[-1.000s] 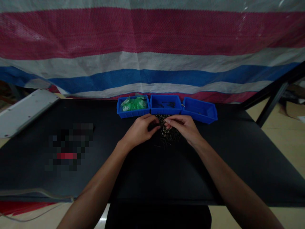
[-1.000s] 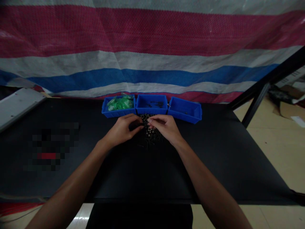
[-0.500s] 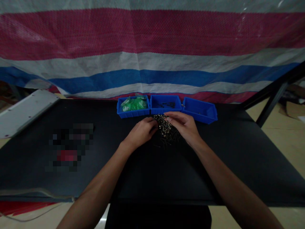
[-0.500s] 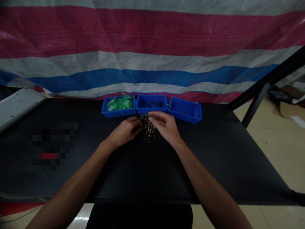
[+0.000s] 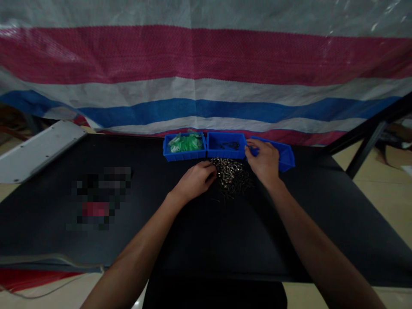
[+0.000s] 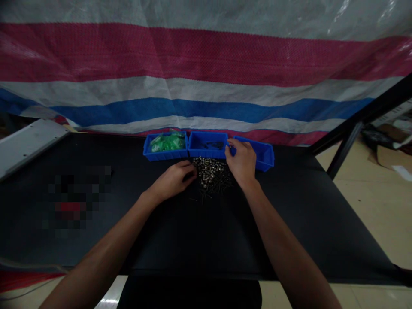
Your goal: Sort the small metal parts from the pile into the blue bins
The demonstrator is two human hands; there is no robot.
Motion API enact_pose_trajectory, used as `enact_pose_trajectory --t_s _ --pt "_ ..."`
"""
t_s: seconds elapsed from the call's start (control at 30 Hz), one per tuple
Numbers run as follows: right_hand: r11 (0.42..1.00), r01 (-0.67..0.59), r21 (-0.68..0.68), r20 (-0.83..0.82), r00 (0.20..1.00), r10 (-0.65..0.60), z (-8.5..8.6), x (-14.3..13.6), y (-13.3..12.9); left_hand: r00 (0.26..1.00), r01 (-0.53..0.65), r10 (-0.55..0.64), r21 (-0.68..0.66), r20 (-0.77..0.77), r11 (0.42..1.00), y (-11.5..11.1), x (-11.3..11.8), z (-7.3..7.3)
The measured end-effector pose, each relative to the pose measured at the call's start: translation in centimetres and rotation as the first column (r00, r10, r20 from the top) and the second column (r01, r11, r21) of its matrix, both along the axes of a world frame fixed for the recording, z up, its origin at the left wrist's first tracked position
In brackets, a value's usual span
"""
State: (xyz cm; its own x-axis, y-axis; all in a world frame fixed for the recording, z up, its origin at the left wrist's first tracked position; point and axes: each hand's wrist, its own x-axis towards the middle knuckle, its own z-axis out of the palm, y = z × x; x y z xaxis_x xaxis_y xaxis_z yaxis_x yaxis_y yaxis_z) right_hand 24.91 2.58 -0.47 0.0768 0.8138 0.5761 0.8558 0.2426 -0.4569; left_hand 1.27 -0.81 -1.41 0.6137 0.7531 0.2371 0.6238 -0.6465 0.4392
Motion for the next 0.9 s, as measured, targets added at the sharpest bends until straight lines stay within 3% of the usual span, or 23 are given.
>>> enact_pose_trajectory --t_s 0.2,0.4,0.53,0.6,0.77,0.83,0.9 --pt "0.999 0.003 0.045 -0.084 0.996 0.001 -0.6 0.7 0.1 1.000 0.010 -0.010 0.002 0.005 1.000 0.0 0.0 0.2" --pt "0.986 0.160 0.043 0.010 0.987 -0.160 0.5 1.8 -1.2 0.999 0.013 -0.012 -0.014 0.051 1.000 0.1 -0.2 -0.1" --pt "0.997 0.037 -0.061 -0.031 0.999 -0.039 -0.1 1.6 -1.8 0.996 -0.040 0.041 -0.015 0.076 0.999 0.2 -0.4 -0.2" --pt "0.997 0.036 -0.066 -0.041 0.998 -0.038 -0.5 1.4 -1.7 0.993 -0.067 0.069 -0.023 0.099 0.998 0.3 -0.6 -0.2" --pt "0.993 0.058 0.099 -0.053 0.997 -0.053 -0.1 0.5 -2.0 0.983 -0.105 0.107 -0.022 0.150 0.994 0.5 -0.8 -0.2" --pt "0.987 0.008 0.158 -0.108 0.994 0.009 0.3 -0.3 -2.6 0.974 -0.105 0.106 -0.015 0.203 0.994 0.5 -0.8 0.0" --pt "0.988 -0.106 0.109 -0.182 0.975 0.124 0.4 -1.2 -3.3 0.954 -0.087 0.085 -0.005 0.287 0.996 0.5 -0.6 0.3"
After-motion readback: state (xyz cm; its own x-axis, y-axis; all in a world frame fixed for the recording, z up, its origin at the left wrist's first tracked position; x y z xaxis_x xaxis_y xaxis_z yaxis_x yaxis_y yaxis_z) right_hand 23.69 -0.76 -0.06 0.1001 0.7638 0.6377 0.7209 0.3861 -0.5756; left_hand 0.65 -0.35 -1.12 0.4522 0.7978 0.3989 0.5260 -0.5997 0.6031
